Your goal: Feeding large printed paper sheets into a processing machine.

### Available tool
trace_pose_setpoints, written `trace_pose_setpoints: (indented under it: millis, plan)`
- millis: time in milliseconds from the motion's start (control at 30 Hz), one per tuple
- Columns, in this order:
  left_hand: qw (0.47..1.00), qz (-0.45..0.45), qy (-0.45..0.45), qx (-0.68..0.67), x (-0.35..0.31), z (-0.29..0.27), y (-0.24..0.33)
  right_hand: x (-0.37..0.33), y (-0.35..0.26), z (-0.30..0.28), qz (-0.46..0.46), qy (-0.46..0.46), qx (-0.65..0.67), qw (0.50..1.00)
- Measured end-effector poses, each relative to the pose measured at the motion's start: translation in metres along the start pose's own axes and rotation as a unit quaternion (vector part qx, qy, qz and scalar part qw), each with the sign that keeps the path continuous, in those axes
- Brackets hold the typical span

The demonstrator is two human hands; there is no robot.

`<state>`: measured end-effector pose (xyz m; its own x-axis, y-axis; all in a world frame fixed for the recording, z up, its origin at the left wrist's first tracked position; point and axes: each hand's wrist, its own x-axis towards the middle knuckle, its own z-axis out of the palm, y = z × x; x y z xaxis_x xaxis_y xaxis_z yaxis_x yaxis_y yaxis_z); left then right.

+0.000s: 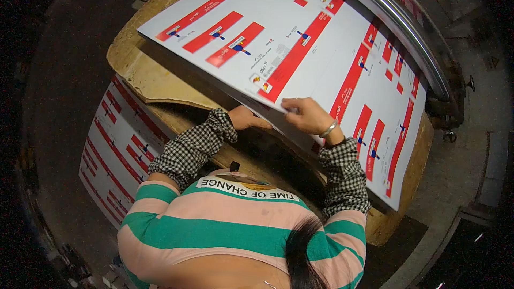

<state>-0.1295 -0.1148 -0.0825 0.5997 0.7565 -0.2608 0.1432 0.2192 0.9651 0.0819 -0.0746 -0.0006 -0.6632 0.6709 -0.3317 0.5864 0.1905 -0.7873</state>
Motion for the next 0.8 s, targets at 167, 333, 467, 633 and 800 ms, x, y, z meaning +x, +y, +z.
trace_pose_setpoints:
  millis: [167, 333, 467, 633, 800]
  plan:
    - [0.987, 0.086, -0.011, 0.132, 0.001, -0.002, -0.024, -0.022, -0.044, -0.013, -0.095, 0.108, -0.088, 0.986]
    - [0.998, -0.041, -0.002, -0.045, -0.003, 0.002, -0.001, -0.01, 0.007, 0.028, -0.102, 0.099, -0.075, 0.987]
    - [0.997, 0.047, 0.029, -0.062, -0.002, 0.004, -0.009, -0.002, 0.016, 0.03, -0.056, 0.077, -0.033, 0.995]
    - [0.998, -0.027, 0.021, -0.05, 0.0, -0.001, -0.002, 0.035, 0.033, 0.001, 0.119, 0.259, -0.07, 0.956]
    - [0.997, 0.049, 0.02, -0.052, 0.0, -0.002, -0.001, 0.025, 0.026, 0.033, -0.042, 0.048, -0.17, 0.983]
